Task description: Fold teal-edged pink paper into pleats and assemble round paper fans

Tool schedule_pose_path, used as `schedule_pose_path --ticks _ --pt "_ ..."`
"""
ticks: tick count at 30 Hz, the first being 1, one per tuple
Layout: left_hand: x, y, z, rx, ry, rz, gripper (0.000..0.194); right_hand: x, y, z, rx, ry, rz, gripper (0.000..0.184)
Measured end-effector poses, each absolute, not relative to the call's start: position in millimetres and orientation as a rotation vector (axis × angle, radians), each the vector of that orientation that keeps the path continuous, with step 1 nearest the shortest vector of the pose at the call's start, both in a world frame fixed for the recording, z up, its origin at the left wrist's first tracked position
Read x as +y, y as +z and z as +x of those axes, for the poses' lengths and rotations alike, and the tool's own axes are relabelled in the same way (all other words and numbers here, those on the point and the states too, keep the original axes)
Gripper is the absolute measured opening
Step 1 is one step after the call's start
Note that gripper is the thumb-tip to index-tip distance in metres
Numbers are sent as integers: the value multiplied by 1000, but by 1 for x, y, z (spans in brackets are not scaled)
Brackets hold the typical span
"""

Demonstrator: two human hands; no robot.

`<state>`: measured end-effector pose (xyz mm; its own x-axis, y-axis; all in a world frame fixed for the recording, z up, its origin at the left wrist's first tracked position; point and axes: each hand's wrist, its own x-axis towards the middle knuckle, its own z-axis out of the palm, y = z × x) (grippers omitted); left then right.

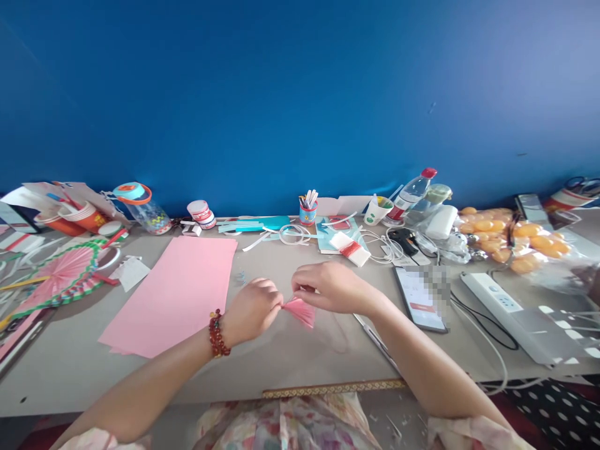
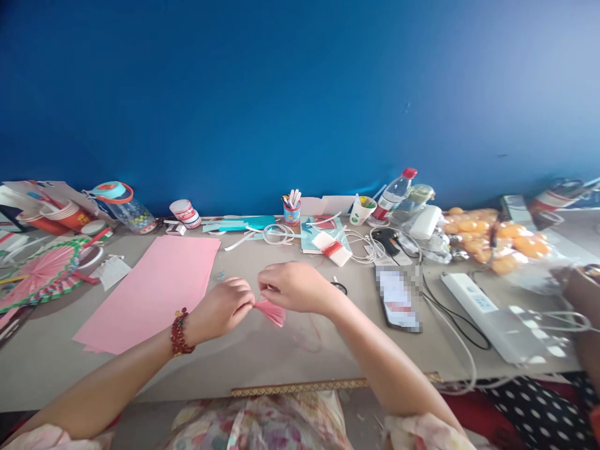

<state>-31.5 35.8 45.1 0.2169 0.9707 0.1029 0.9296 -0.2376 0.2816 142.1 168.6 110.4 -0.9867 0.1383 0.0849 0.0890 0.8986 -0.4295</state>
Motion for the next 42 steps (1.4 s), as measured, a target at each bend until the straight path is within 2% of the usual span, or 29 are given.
schedule_pose_path --ticks 3,7,13,18,24,28,30,32,35,37,39,42 --pt "30 51 -30 1716 413 2407 21 184 100 135 -2874 803 -157 13" --pt "25 54 -30 1558 654 2338 18 199 72 130 -2732 1011 -232 11" --pt "26 61 -38 1372 961 2130 15 204 28 135 -2512 1569 -349 24" --pt "29 62 -57 1418 1018 2036 16 204 10 151 -2367 1761 -399 30" --pt "31 56 -88 1577 1044 1607 20 210 -3 174 -2495 1668 -498 31" --pt "35 50 -93 1493 998 1313 24 205 2 174 -2673 1256 -498 24" --pt "38 48 -89 1445 961 1244 25 196 6 165 -2559 1150 -491 32" --pt "42 48 -83 1437 933 1218 25 185 7 151 -2356 1327 -480 48" --pt "45 51 -71 1449 920 1202 23 165 1 126 -1920 1950 -330 58" --pt "46 54 -65 1436 931 1200 22 154 -5 113 -1579 2240 -287 59" --pt "46 56 -62 1435 939 1199 22 146 -10 106 -1389 2327 -288 55" --pt "45 56 -60 1439 956 1181 22 140 -11 106 -1455 2240 -373 41"
